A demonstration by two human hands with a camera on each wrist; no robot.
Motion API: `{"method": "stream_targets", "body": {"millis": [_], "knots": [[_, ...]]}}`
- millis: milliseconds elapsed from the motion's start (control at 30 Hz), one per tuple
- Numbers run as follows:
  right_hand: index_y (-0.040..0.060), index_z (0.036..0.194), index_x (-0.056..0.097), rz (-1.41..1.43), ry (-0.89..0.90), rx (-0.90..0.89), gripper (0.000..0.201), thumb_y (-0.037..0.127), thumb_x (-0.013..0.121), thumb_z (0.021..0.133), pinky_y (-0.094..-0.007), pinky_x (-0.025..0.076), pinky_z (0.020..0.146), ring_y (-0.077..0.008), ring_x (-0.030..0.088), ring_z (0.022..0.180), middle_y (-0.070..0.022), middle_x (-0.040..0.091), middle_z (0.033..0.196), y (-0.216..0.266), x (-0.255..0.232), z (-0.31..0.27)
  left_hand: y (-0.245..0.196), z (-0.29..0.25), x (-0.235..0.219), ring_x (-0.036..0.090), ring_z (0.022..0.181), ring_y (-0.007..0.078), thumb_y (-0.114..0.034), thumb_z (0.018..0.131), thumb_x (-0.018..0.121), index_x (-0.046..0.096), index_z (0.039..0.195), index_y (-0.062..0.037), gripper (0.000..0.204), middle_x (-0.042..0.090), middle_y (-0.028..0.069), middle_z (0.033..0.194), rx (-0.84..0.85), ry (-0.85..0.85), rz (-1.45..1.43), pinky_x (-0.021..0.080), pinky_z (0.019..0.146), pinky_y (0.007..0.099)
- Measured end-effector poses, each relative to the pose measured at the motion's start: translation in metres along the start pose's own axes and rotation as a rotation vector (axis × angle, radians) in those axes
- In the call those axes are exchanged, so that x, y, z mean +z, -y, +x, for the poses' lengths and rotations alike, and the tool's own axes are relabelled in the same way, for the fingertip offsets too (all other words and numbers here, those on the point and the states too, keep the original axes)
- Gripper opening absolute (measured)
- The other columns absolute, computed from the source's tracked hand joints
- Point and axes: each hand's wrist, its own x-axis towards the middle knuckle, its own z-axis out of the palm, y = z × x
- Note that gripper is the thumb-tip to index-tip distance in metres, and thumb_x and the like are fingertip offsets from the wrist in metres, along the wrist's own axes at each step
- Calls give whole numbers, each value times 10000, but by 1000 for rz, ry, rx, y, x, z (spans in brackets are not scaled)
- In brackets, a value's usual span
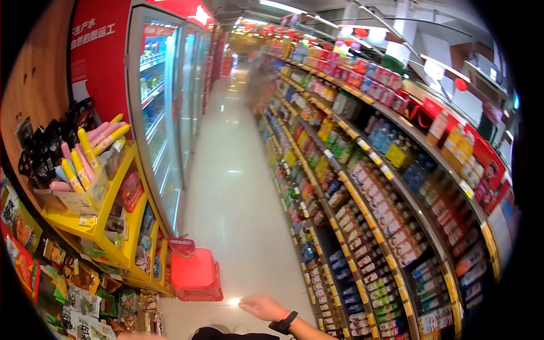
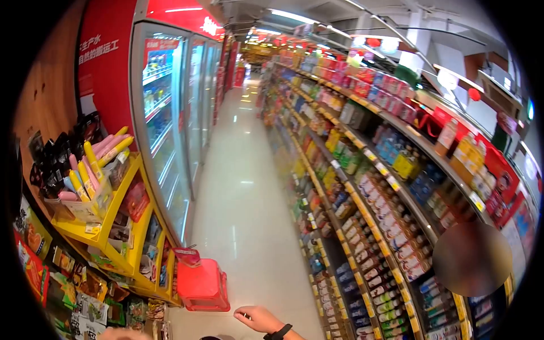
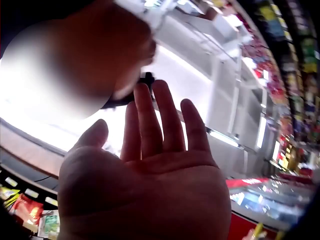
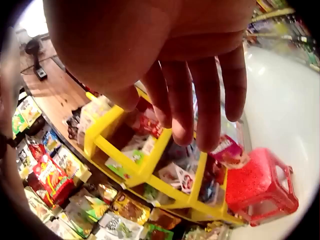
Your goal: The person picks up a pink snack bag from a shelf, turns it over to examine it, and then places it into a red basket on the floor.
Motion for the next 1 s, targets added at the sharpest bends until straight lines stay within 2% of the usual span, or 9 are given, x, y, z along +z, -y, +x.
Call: {"method": "stream_targets", "body": {"millis": [33, 100, 200, 300, 467, 700, 867, 933, 1000], "knots": [[44, 1148, 698, -1, 21, -8, 321, 309, 575, 1016, -398, 541, 875, -340, 693, 949, -159, 728, 1057, -16, 12, 12, 11, -21, -16, 709, 887, 359, -477, 969, 633, 715, 990, 99, 581, 719, 256, 982, -149, -154, 33, 559, 814, 423], [60, 1187, 683, -62, 184, 30, 362, 353, 560, 1012, -417, 546, 861, -343, 693, 962, -161, 726, 1083, -51, 40, 36, 35, -54, -48, 692, 981, 297, -135, 902, 705, 710, 913, 8, 144, 727, 160, 1017, -903, -492, 575, 527, 874, 345], [66, 1195, 677, -63, 272, 75, 387, 378, 552, 1004, -436, 552, 838, -352, 702, 938, -169, 734, 1049, -103, 81, 61, 120, -100, -124, 678, 982, 221, -165, 1003, 587, 626, 1140, 54, 261, 692, 153, 1086, -1038, -379, 572, 519, 902, 330], [75, 1140, 686, -79, 288, 146, 342, 355, 574, 978, -443, 560, 800, -369, 708, 874, -171, 740, 945, -140, 107, 84, 191, -183, -197, 672, 923, 118, -62, 964, 657, 666, 1102, 25, 163, 714, 58, 965, -1147, -632, 489, 527, 819, 279], [63, 1105, 711, 72, 278, 529, 338, 338, 613, 934, -434, 565, 791, -350, 721, 841, -190, 742, 913, -210, 138, 116, 286, -303, -300, 669, 897, 164, -65, 938, 628, 629, 1144, 45, 233, 699, 100, 983, -1254, -699, 703, 531, 806, 299], [76, 1239, 658, -23, 232, 672, 434, 328, 644, 885, -437, 558, 814, -356, 711, 898, -188, 741, 908, -265, 151, 197, 354, -256, -397, 624, 1133, 357, -74, 850, 679, 536, 1320, 16, 499, 604, 225, 1296, -1285, -760, 863, 507, 974, 396], [81, 1448, 483, 194, 8, 608, 647, 258, 695, 862, -429, 563, 834, -325, 724, 918, -190, 743, 986, -221, 152, 320, 375, -197, -445, 417, 1344, 461, -40, 787, 679, 501, 1325, -16, 568, 387, 271, 1492, -1215, -360, 1281, 366, 1136, 462], [97, 1566, 293, 530, -95, 478, 848, 254, 719, 850, -439, 554, 877, -343, 716, 965, -200, 736, 1048, -244, 174, 356, 389, -213, -463, 433, 1324, 467, -43, 764, 680, 507, 1324, -24, 586, 407, 278, 1479, -1215, -189, 1286, 364, 1128, 485], [96, 1579, 244, 323, -115, 469, 894, 235, 730, 841, -444, 542, 911, -357, 698, 1011, -185, 730, 1045, -194, 149, 395, 398, -226, -472, 473, 1247, 472, -75, 726, 691, 526, 1288, -17, 589, 495, 278, 1375, -1242, -24, 1268, 379, 1087, 517]]}}
